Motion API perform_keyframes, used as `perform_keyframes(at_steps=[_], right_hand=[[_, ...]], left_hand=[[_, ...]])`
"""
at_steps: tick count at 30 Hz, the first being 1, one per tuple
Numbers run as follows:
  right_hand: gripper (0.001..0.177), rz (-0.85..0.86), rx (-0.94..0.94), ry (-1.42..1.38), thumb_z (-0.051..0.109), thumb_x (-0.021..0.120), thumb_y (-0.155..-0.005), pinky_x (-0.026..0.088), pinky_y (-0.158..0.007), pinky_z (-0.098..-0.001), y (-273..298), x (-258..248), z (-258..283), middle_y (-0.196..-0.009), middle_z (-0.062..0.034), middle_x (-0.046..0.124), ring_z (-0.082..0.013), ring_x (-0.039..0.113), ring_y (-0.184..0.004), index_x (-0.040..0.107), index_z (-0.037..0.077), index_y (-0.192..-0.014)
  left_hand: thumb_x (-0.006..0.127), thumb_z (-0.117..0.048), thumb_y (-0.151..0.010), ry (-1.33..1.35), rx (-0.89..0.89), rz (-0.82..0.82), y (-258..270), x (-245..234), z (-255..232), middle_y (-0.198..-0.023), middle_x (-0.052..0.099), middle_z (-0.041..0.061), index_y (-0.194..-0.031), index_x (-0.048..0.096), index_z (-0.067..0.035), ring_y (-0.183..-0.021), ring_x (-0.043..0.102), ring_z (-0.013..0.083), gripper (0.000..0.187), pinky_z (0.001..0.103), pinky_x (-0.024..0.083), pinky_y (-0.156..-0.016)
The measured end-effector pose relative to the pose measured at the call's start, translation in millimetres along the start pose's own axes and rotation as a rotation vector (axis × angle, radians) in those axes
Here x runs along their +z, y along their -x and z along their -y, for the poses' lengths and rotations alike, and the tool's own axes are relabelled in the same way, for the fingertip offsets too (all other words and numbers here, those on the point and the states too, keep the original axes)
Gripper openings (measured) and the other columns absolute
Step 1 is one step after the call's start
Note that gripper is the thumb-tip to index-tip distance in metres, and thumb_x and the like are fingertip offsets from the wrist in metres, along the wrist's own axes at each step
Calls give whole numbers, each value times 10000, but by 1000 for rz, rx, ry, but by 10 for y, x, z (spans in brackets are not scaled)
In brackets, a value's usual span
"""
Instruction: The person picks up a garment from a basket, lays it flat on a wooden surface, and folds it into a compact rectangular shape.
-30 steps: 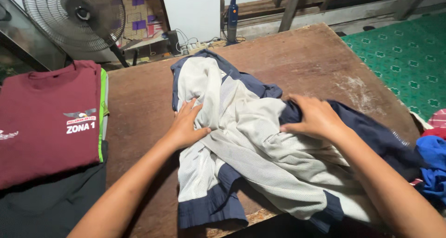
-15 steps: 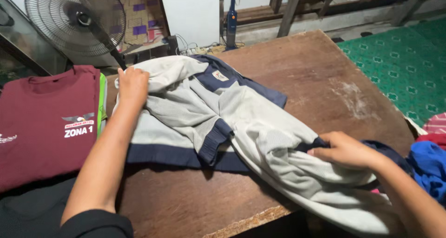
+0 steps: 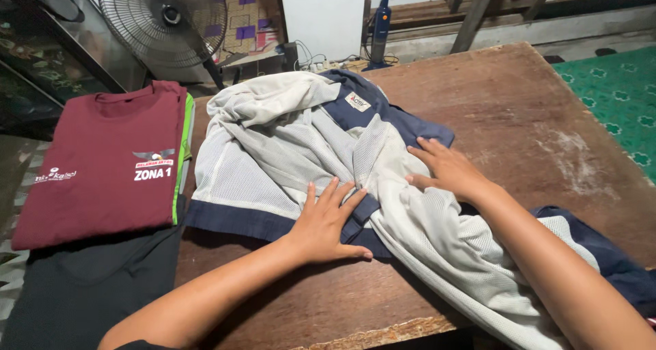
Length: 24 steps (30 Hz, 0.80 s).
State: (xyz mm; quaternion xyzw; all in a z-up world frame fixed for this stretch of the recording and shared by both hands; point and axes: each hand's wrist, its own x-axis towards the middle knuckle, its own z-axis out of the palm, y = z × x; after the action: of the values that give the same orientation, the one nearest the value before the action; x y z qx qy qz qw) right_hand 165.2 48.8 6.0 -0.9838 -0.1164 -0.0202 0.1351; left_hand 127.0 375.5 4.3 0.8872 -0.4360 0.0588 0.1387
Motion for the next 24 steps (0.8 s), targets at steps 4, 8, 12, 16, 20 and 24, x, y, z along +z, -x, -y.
perform_keyframes(at_steps=[4,8,12,16,20,24], right_hand=[[910,89,217,143,727,578,-816,251,-1181,-590,8,2,-379,-1687,-66,229,-270,207,-1552,384,237,-1558],[964,117,426,185,758,578,-785,274,-1173,-595,273,-216,-864,-1692,-47,226,-245,219,-1552,370,246,-1575],[985,178,668,280,797,547,-817,309,-1159,-605,724,-361,-1323,-1690,-56,249,-252,264,-1541,363,199,-1577],[782,232,730,384,680,458,-956,422,-1153,-590,1285,-337,-1331,-1634,-116,485,-310,509,-1469,531,147,-1524],[859,-160,417,-26,688,486,-941,376,-1117,-522,1790,-573,-764,-1550,-227,458,-395,436,-1413,441,44,-1507],[901,229,698,33,665,663,-788,523,-982,-449,2077,-820,-99,-1203,-195,708,-366,673,-1164,492,99,-1469]], left_hand=[[710,-799,-695,36,58,65,-116,73,338,-1580,356,203,-1571,358,-156,-1471,269,489,1142,766,170,-1103],[815,-622,-732,207,218,25,-249,35,796,-1518,511,158,-1483,468,-141,-1454,401,425,957,696,226,-1149],[900,-397,-706,319,203,-30,-229,-75,1403,-1353,641,131,-1346,613,-154,-1353,531,363,742,521,379,-1130],[898,-323,-652,195,-8,7,-73,-391,2029,-1317,663,99,-1295,658,-205,-1308,559,341,696,477,424,-1102],[863,-162,-657,-64,-297,108,-73,-722,1918,-1313,661,90,-1297,674,-241,-1326,550,311,673,507,366,-1081],[800,-131,-624,-254,-126,33,-210,-614,882,-1420,590,132,-1218,695,-190,-1273,548,349,606,529,403,-1066]])
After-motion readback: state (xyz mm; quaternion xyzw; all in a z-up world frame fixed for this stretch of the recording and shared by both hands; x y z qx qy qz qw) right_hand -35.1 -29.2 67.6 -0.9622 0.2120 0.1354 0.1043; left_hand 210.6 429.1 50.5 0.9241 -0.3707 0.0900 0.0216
